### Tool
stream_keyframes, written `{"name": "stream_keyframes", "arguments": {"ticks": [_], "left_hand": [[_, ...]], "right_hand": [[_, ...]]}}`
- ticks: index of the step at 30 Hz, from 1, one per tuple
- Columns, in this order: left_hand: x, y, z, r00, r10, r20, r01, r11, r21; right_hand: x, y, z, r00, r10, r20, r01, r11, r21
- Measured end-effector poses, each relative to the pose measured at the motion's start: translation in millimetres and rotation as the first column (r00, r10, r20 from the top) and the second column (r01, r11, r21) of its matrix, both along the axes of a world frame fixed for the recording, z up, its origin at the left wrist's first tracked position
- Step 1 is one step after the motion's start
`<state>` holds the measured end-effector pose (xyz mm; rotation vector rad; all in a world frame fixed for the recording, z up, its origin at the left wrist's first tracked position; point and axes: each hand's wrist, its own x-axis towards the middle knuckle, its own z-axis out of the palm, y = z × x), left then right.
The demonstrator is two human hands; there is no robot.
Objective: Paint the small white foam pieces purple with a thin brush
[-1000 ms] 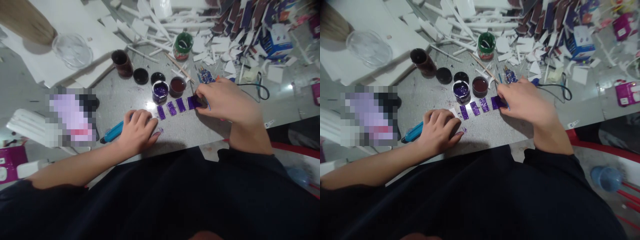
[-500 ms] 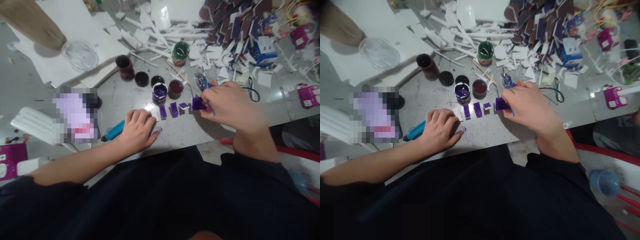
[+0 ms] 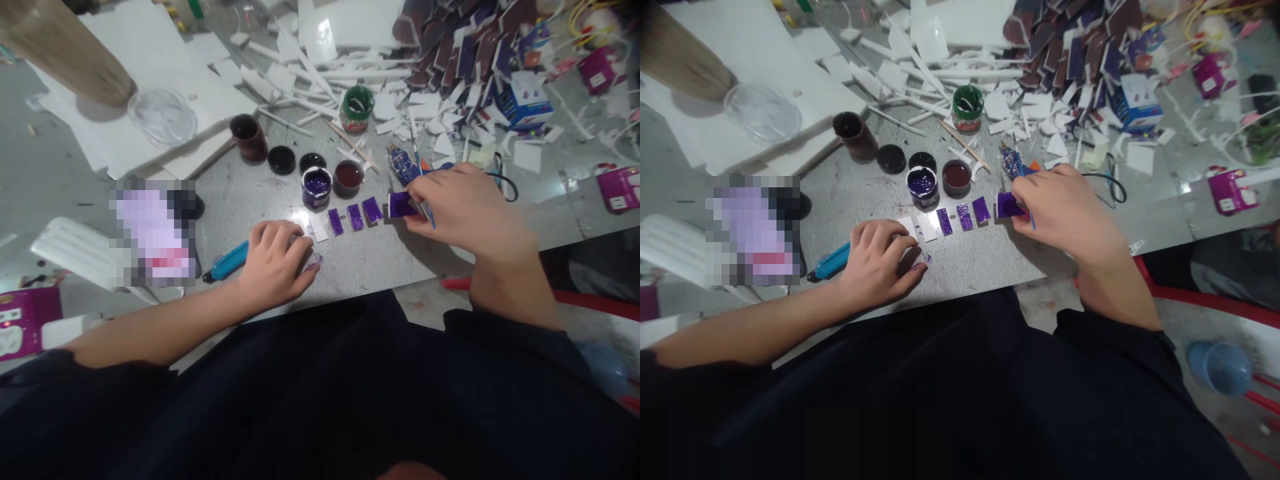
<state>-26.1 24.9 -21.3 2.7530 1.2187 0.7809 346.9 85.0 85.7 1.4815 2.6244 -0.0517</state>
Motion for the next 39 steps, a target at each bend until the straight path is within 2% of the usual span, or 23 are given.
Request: {"name": "stream_keyframes", "arguments": {"ticks": [8, 12, 16, 23, 27, 31, 35, 38, 39], "left_hand": [[0, 1, 0.8, 0.999, 0.004, -0.037, -0.007, 0.996, -0.086], [0, 2, 1.0, 0.999, -0.011, -0.053, 0.008, 0.998, -0.056], [1, 2, 2.5, 0.997, -0.005, -0.073, 0.003, 1.000, -0.027], [1, 1, 3.4, 0.996, -0.008, -0.093, 0.005, 1.000, -0.025], [1, 1, 3.5, 0.994, -0.006, -0.113, 0.002, 0.999, -0.038], [0, 1, 3.5, 0.992, -0.007, -0.124, 0.009, 1.000, 0.015], [0, -1, 1.8, 0.993, 0.020, -0.114, -0.023, 0.999, -0.025], [0, -1, 1.4, 0.995, 0.028, -0.098, -0.033, 0.998, -0.050], [1, -1, 1.7, 0.996, 0.020, -0.091, -0.024, 0.999, -0.048]], "right_hand": [[7, 0, -6.0, 0.993, -0.116, -0.033, 0.113, 0.991, -0.065], [13, 3, -15.1, 0.997, -0.078, -0.016, 0.078, 0.997, -0.008], [11, 3, -15.8, 0.993, -0.059, -0.103, 0.064, 0.997, 0.046], [-20, 9, -1.3, 0.983, 0.020, -0.185, -0.012, 0.999, 0.043], [-35, 15, -3.1, 0.960, 0.102, -0.261, -0.085, 0.994, 0.074], [-42, 16, -6.2, 0.955, 0.127, -0.267, -0.106, 0.990, 0.091], [-39, 14, -22.3, 0.894, 0.151, -0.421, -0.076, 0.979, 0.190], [-37, 16, -49.1, 0.794, 0.145, -0.591, 0.032, 0.960, 0.279], [-37, 18, -59.5, 0.781, 0.140, -0.608, 0.049, 0.958, 0.284]]}}
